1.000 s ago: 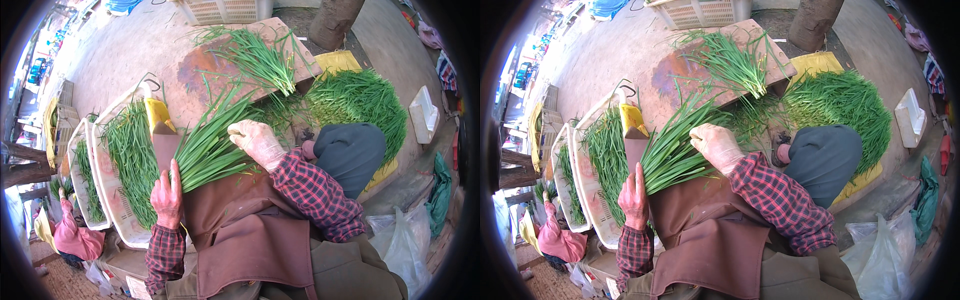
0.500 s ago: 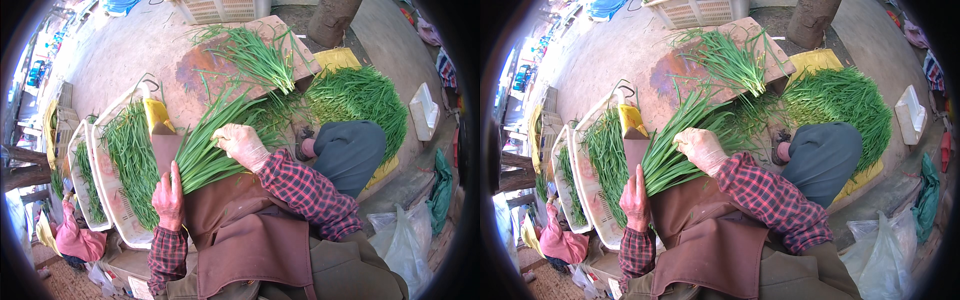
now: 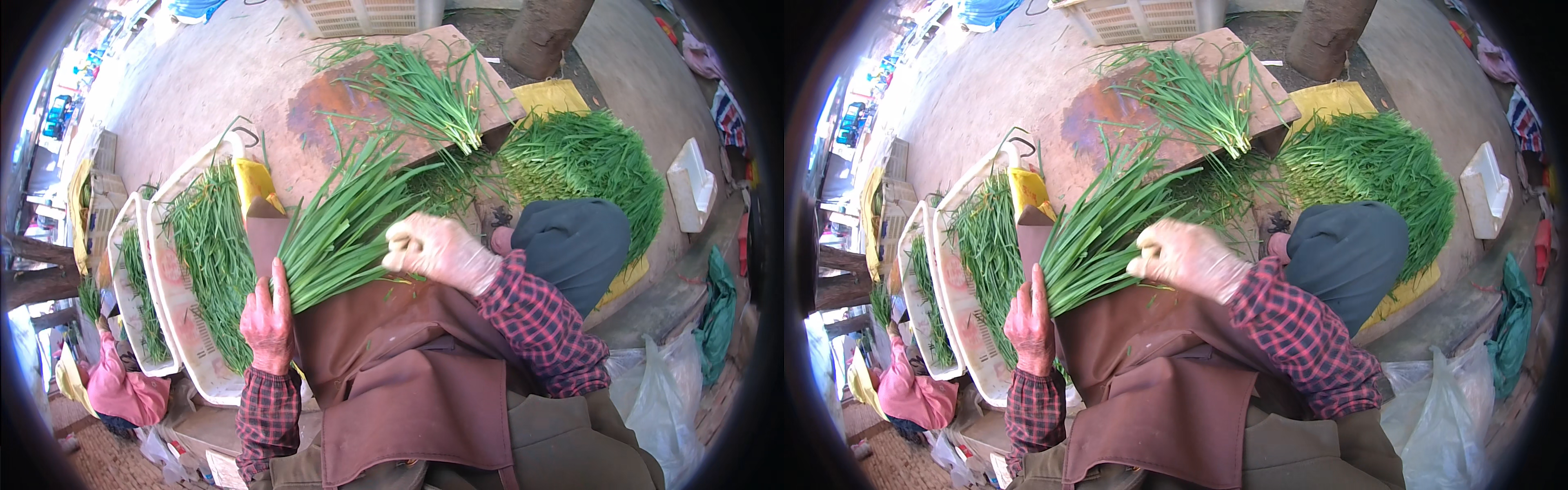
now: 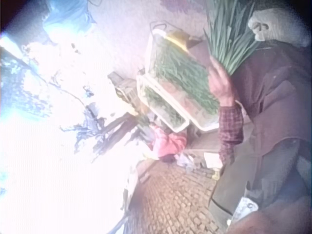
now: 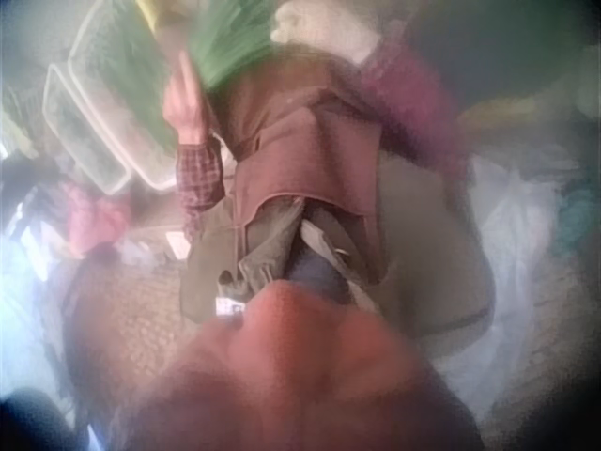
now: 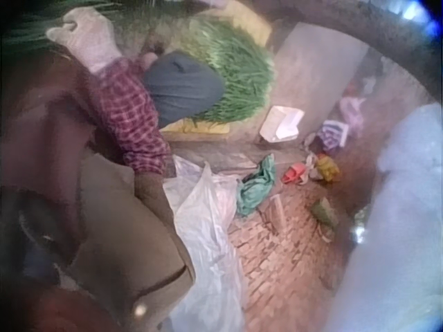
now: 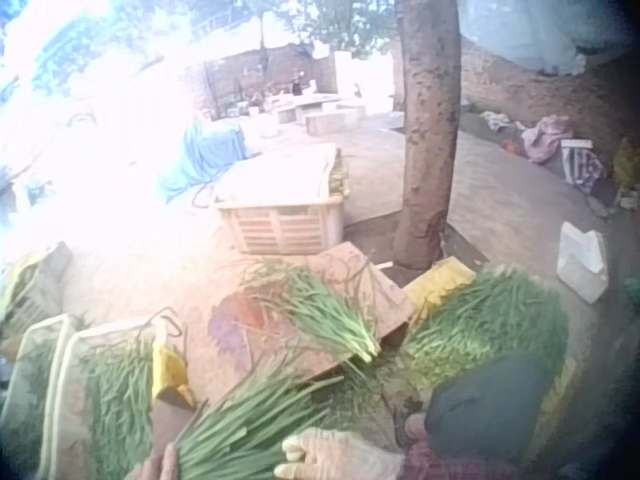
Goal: The person processes green stalks by hand, pulling individual leaves or strands from a bundle and placing the processed greens into a pile on the ground.
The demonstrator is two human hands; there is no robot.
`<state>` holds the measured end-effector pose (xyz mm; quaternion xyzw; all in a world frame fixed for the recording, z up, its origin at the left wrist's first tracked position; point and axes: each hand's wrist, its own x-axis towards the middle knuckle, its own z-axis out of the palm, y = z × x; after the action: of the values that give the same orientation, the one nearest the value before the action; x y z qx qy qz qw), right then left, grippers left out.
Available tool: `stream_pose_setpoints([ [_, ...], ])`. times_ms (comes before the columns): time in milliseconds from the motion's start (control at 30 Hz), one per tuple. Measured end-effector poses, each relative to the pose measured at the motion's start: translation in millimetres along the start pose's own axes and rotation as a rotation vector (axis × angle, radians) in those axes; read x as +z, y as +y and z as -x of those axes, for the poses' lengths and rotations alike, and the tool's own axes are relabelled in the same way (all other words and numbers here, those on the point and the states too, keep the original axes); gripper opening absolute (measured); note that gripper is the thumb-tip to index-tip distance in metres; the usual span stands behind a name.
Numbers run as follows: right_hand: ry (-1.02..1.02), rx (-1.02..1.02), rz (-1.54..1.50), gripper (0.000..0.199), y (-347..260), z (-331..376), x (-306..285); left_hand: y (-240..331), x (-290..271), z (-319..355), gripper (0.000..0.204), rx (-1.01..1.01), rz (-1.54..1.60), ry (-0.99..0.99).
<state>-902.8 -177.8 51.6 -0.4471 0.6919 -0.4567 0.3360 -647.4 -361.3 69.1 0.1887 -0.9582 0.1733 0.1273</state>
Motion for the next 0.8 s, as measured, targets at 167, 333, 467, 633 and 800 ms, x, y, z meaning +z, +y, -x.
stream_pose_setpoints([
  [167,-0.153,-0.069,-0.178,0.019,-8.1,-1.4,44.1,1.7,-0.5,1.0,0.06,0.055,-0.056,0.005],
  [333,0.247,0.19,-0.859,0.015,-21.0,-2.1,14.4,-2.5,-1.5,8.5,0.057,0.089,-0.039,0.032],
  [467,0.399,0.054,-0.58,0.018,-7.7,-11.2,-20.1,-8.2,1.0,13.9,0.051,0.152,-0.039,0.104],
  [633,0.302,0.101,-0.084,0.019,-1.3,-18.9,-37.3,-14.8,-2.6,21.8,0.043,0.201,-0.002,0.143],
  [800,0.203,0.042,0.151,0.035,18.0,-30.8,-14.9,-17.3,-6.1,21.7,0.042,0.241,0.028,0.146],
])
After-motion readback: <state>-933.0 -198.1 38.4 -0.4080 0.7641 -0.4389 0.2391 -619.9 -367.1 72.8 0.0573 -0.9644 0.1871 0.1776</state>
